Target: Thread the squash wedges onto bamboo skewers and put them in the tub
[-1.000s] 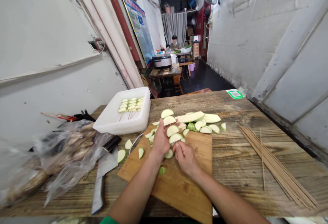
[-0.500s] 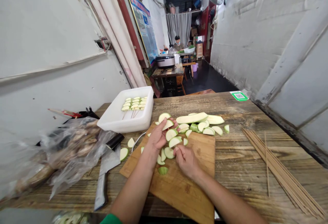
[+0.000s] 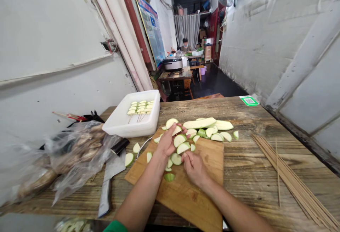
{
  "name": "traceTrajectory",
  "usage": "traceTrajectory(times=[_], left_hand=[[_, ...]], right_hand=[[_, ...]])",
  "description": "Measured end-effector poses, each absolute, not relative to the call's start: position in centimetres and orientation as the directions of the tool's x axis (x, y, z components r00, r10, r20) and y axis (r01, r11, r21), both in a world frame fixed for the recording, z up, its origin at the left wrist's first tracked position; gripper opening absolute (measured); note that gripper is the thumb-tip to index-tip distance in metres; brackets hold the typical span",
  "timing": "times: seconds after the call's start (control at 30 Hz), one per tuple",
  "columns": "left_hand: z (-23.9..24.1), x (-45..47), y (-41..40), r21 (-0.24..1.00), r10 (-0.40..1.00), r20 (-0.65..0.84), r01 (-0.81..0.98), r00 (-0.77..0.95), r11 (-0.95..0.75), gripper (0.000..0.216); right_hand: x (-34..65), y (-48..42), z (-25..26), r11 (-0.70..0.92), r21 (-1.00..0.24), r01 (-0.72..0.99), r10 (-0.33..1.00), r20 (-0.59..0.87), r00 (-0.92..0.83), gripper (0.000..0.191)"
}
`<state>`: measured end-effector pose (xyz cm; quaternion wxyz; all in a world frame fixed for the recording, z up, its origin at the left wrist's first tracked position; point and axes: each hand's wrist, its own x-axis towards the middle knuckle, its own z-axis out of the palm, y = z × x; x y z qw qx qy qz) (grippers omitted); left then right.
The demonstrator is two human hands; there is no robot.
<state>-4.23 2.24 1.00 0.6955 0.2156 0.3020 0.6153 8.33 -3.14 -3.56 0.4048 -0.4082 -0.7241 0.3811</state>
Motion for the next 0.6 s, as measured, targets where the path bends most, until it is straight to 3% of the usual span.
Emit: traceTrajectory(times=[0.2,0.4,0.6], left_hand=[[0.8,-3.5,1.9,0.692,0.992,-0.12,-0.713,0.04,0.113,0.026],[0.8,-4.3,2.4,0.703,0.985,-0.173,-0.704,-0.026,0.105,0.047],[1.5,-6.8,3.1,0.529,0.993,-0.119,-0.847,-0.013,0.052,0.042]], right_hand=[[8.3,-2.9,-3.9,0.359,-0.897,0.258,0.906,0.268,-0.327,0.03],[8.4,-2.9,-3.8,0.375,-0.89,0.26,0.902,0.285,-0.324,0.03],[8.3,-3.3,-3.3,0.408,-0.87,0.276,0.865,0.271,-0.423,0.031]])
